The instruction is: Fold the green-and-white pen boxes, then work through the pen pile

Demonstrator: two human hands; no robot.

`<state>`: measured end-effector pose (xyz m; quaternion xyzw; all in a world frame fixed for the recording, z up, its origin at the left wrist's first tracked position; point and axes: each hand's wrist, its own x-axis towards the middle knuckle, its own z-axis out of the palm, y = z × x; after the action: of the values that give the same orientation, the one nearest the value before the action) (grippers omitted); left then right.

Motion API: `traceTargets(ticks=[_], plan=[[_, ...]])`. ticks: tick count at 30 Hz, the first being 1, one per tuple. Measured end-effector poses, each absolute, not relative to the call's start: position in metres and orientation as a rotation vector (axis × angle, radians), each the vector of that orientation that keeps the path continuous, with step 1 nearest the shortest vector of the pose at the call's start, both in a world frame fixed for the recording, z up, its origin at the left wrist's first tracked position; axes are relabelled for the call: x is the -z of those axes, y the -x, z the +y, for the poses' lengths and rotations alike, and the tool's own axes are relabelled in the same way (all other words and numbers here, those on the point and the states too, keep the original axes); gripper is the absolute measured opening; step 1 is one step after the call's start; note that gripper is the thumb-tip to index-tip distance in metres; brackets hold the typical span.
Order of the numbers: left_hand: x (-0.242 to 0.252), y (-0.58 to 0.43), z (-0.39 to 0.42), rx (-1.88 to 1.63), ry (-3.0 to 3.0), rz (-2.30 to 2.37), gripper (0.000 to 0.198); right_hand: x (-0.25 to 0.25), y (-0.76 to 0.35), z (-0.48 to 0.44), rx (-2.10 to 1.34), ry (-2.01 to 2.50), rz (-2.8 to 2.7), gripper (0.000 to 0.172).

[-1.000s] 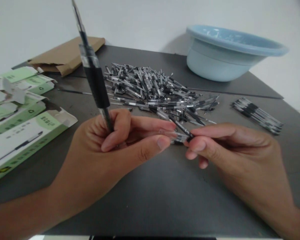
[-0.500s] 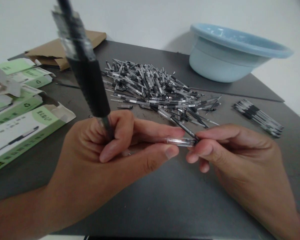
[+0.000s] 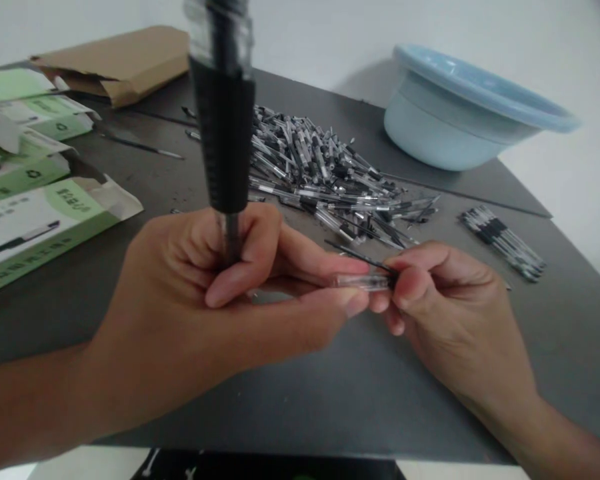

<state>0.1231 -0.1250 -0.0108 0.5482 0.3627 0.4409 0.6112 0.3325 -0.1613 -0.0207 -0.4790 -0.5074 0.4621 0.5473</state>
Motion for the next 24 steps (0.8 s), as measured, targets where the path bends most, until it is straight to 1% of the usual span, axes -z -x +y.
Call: traceTargets(ticks=[7, 12, 14, 17, 19, 21, 24], plan=[[0.014, -0.125, -0.124, -1.0, -1.24, 0.835, 0.066, 0.02, -0.33, -0.161, -0.916, 1.127, -1.278, 0.012], [0.014, -0.125, -0.123, -0.969, -1.218, 0.785, 0.066, 0.024, -0.334, -0.163, -0.713, 1.069, -1.419, 0.007], [0.014, -0.125, -0.122, -0.962, -1.215, 0.76, 0.065, 0.026, -0.339, -0.162, -0.616, 0.991, -1.533, 0.011], [0.015, -0.126, -0.123, -0.937, -1.222, 0.746, 0.062, 0.029, -0.347, -0.158, -0.476, 0.854, -1.677, 0.026], [0.017, -0.127, -0.124, -0.89, -1.216, 0.736, 0.062, 0.029, -0.351, -0.157, -0.392, 0.804, -1.736, 0.032], [0.018, -0.127, -0.125, -0.831, -1.227, 0.726, 0.063, 0.027, -0.352, -0.157, -0.333, 0.815, -1.79, 0.034], [0.02, -0.127, -0.126, -0.8, -1.284, 0.723, 0.063, 0.022, -0.353, -0.158, -0.257, 0.868, -1.854, 0.029]])
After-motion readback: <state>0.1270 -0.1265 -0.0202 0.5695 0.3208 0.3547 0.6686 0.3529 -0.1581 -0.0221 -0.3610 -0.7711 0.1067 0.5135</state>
